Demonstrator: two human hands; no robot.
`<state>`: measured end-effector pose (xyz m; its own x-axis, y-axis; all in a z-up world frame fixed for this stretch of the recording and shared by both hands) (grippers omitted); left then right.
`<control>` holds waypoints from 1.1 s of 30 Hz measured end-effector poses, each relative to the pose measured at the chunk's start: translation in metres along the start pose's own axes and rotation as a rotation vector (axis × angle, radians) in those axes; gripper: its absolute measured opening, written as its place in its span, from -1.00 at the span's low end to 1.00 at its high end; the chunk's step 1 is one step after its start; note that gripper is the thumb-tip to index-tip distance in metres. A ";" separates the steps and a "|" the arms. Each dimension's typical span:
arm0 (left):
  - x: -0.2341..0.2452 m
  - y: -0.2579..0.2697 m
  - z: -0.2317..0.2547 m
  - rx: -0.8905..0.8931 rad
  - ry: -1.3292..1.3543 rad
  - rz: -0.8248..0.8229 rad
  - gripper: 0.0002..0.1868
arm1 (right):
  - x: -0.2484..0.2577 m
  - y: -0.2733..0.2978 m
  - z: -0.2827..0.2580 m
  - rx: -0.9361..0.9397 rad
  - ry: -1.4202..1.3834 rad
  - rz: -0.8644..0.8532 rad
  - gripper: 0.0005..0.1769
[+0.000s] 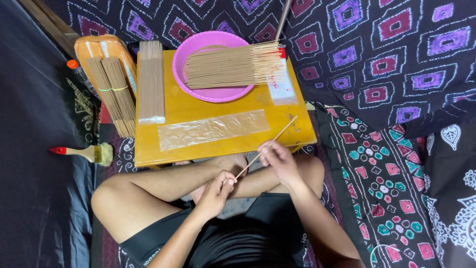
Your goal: The person organizes and packages incense sticks by gathering them from a bowl, aligning them, and placing them into clear plastic sleeves.
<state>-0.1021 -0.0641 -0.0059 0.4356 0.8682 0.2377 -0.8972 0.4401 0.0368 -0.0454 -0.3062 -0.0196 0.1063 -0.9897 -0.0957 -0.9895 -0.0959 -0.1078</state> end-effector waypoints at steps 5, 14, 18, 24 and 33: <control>0.000 0.002 -0.014 -0.003 -0.039 0.056 -0.90 | 0.046 -0.014 -0.048 0.146 -0.190 0.274 -0.82; -0.020 -0.010 -0.022 -0.019 0.061 0.132 -0.89 | 0.014 0.001 -0.001 0.079 -0.139 0.203 -0.81; -0.020 -0.014 -0.004 -0.022 0.068 0.113 -0.84 | -0.021 0.017 0.013 0.030 -0.053 -0.026 -0.84; -0.003 -0.007 0.002 0.009 -0.078 0.052 -0.86 | 0.002 0.002 -0.004 -0.013 0.059 -0.030 -0.81; 0.021 0.003 -0.018 0.005 -0.104 0.162 -0.90 | 0.023 -0.024 -0.058 0.138 -0.114 0.221 -0.78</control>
<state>-0.0945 -0.0404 -0.0187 0.2760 0.8992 0.3397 -0.9554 0.2953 -0.0055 -0.0249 -0.3332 0.0381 -0.0922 -0.9659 -0.2418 -0.9682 0.1437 -0.2047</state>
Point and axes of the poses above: each hand's wrist, its own y-axis away from the middle knuckle, its own x-axis out of the back of the hand, z = x × y, the point moved 2 cm from there along -y, towards the middle knuckle, and after that the axes turned 2 degrees about -x, right-handed, at the moved point
